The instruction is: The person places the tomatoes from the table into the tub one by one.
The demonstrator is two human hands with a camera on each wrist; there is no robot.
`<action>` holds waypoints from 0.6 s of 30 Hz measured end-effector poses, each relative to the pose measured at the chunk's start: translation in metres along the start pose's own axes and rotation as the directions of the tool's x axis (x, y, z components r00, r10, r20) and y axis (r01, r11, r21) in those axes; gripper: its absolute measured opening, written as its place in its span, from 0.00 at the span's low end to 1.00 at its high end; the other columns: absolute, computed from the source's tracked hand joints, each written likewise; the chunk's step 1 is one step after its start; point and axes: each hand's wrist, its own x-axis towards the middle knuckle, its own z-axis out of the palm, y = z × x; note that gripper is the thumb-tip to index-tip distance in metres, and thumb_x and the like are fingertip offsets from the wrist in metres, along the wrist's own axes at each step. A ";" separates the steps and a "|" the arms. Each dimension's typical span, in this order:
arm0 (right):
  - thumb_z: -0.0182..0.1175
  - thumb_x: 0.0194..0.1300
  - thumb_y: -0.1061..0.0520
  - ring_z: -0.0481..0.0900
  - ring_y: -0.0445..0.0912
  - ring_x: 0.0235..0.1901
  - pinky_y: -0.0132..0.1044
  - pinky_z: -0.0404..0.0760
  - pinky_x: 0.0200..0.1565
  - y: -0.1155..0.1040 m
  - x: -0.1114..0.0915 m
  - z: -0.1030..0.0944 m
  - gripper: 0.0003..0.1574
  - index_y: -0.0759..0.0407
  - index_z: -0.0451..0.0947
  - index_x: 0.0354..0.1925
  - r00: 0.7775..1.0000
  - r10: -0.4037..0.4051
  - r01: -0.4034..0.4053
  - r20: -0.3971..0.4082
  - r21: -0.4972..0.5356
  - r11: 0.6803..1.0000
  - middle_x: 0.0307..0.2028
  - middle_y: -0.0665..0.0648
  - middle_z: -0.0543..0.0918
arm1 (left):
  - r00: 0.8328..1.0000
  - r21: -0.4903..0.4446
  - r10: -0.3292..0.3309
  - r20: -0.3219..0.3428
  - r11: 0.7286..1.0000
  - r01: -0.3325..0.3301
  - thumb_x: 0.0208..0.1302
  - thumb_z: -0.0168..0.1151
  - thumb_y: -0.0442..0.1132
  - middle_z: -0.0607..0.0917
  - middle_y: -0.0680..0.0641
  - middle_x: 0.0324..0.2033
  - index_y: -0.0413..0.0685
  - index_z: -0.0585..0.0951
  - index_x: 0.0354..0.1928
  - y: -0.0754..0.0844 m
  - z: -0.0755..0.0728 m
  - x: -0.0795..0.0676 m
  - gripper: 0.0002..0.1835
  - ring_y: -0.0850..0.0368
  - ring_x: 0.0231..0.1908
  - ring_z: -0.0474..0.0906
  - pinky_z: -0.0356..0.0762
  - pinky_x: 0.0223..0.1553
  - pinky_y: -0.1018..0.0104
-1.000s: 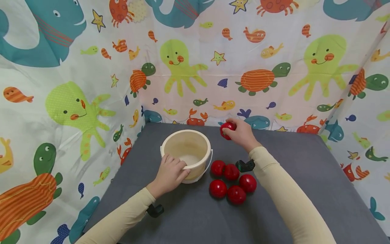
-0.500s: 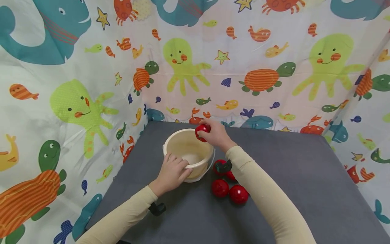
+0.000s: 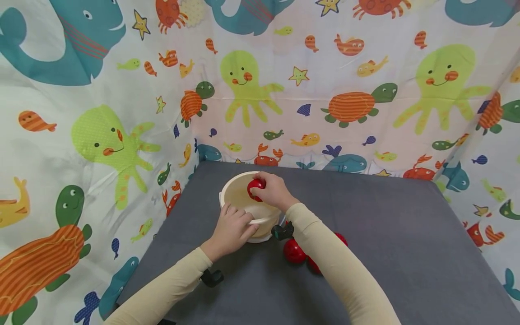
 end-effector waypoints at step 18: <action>0.67 0.64 0.54 0.82 0.54 0.50 0.47 0.84 0.56 0.010 0.007 0.023 0.27 0.60 0.79 0.61 0.997 -0.065 0.069 0.034 -0.156 0.985 0.54 0.62 0.86 | 1.000 -0.002 -0.007 0.005 1.000 0.007 0.71 0.59 0.55 0.85 0.49 0.32 0.53 0.83 0.37 0.001 0.000 0.001 0.15 0.50 0.38 0.76 0.65 0.65 0.40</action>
